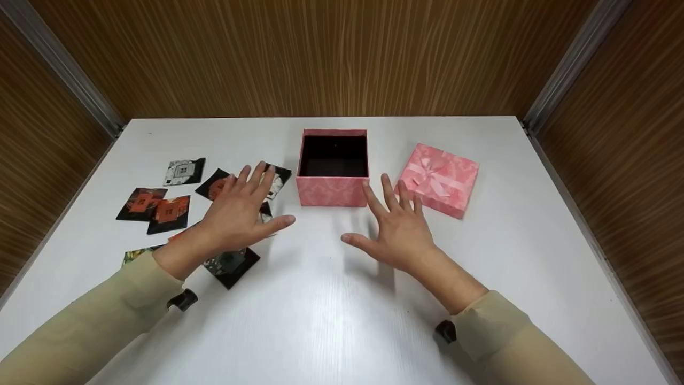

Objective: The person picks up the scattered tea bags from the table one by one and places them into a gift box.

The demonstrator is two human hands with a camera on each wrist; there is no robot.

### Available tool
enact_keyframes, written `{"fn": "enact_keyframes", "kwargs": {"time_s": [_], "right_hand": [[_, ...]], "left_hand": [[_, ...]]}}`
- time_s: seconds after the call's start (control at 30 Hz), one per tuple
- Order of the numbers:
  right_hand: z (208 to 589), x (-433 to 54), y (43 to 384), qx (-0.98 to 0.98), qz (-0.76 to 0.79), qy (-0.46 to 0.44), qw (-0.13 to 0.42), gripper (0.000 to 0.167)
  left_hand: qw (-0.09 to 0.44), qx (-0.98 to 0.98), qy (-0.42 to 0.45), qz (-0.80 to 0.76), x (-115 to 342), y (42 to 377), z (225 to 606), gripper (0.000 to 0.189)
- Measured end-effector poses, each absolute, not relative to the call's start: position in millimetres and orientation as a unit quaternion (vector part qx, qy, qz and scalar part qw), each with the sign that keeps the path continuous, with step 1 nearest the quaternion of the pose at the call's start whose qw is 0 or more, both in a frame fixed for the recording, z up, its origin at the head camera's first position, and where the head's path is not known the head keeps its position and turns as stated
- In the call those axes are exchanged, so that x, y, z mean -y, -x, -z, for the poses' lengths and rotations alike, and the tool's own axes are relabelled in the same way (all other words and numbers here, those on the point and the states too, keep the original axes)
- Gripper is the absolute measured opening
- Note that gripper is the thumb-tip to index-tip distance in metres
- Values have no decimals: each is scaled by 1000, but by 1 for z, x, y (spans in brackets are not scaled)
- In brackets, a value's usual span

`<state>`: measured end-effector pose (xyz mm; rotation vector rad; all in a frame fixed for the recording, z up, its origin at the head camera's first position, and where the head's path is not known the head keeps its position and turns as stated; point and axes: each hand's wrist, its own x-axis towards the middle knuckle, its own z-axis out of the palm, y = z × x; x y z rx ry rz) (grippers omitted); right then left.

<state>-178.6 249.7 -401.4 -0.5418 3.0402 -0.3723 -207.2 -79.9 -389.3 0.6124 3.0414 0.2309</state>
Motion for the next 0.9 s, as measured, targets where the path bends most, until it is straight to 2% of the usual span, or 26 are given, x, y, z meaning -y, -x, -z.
{"fn": "enact_keyframes", "kwargs": {"time_s": [0.37, 0.9], "right_hand": [[370, -242, 226, -975, 151, 165, 2, 108], [378, -246, 292, -969, 185, 146, 77, 112]], "left_hand": [[9, -974, -214, -76, 57, 246, 362, 112], [55, -971, -200, -122, 48, 301, 377, 108]]}}
